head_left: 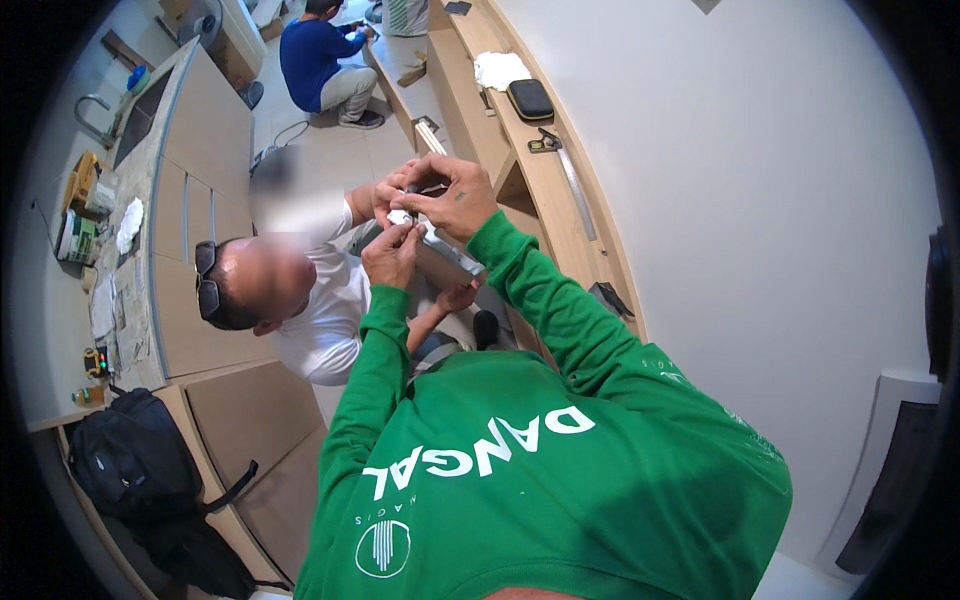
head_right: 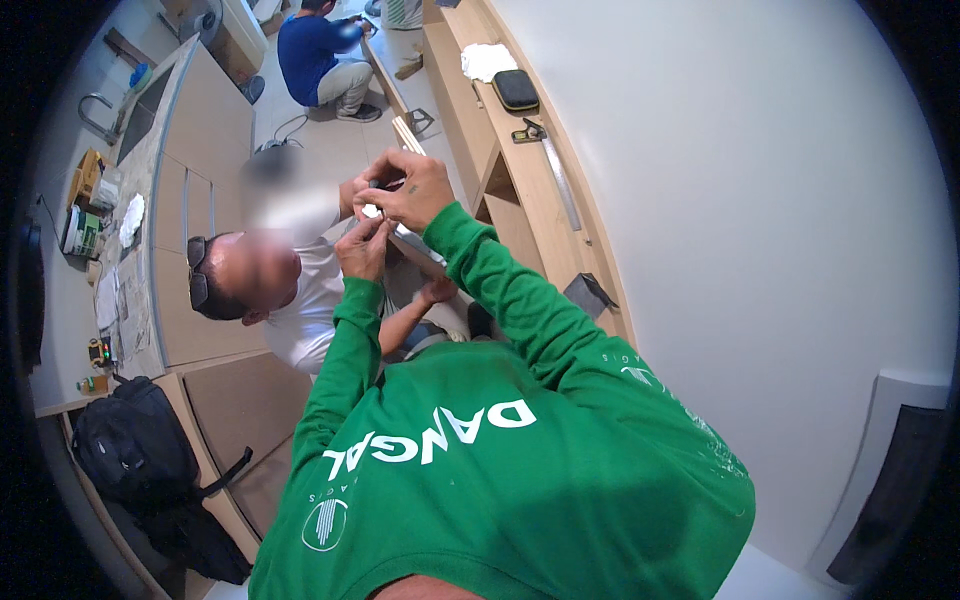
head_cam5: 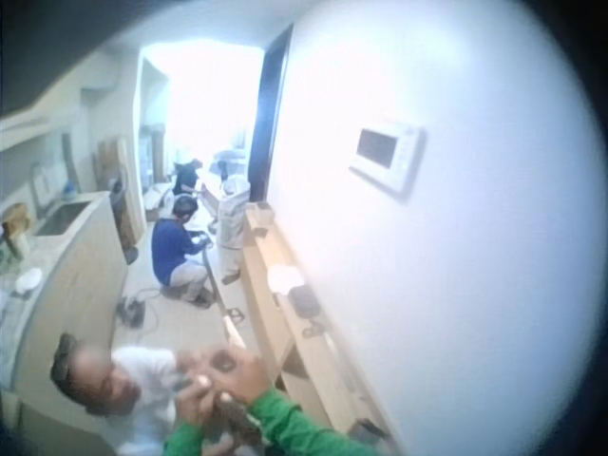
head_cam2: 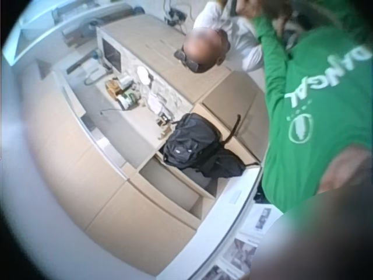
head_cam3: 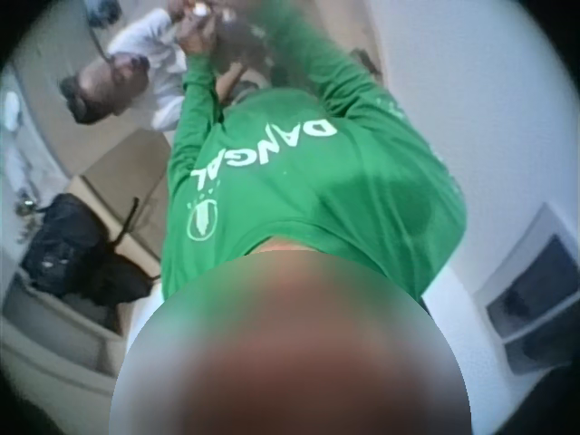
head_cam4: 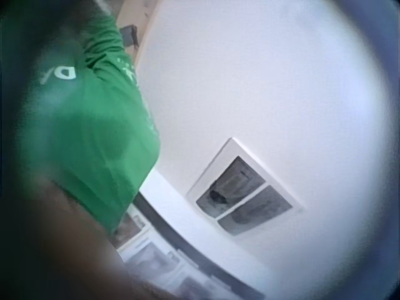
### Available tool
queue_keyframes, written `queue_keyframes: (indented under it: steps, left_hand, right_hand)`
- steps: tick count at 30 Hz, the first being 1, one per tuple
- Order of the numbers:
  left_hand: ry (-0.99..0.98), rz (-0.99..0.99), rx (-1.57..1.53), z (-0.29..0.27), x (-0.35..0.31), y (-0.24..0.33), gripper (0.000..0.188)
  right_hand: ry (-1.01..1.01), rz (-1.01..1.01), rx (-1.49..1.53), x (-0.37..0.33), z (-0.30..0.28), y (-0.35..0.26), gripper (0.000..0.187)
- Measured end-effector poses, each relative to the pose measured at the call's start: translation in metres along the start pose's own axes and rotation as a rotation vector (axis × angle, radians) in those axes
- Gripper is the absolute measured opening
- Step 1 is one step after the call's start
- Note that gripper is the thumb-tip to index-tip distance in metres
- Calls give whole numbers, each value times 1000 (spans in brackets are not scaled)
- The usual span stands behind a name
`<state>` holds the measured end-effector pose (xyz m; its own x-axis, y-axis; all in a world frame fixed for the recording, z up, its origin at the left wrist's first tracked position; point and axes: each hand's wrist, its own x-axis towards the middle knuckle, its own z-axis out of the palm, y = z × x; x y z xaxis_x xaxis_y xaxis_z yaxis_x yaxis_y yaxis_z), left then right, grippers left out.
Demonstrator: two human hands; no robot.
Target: The person uses a screwdriver to fasten a metal bracket to a wooden frame, aligning holes and tightening screws. Another person assists by holding the frame and handing over parts. The assembly continues with repeated alignment and screwing actions.
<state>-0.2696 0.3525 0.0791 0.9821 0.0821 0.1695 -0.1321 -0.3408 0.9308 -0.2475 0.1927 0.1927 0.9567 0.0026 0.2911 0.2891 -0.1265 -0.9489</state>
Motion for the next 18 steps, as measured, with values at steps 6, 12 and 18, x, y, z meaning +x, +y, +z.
queue_keyframes:
  steps: [6, 12, 18]
  left_hand:
    - [27, 56, 1, -3, -2, 4, 24]
    - [7, -6, -8, -6, -3, 1, 20]
    - [53, 47, 36, -7, -4, 0, 22]
  right_hand:
    - [-103, -95, 26, -4, 4, -4, 30]
    - [34, -225, -237, -14, 10, -18, 27]
    - [45, -341, -239, -7, 12, -19, 30]
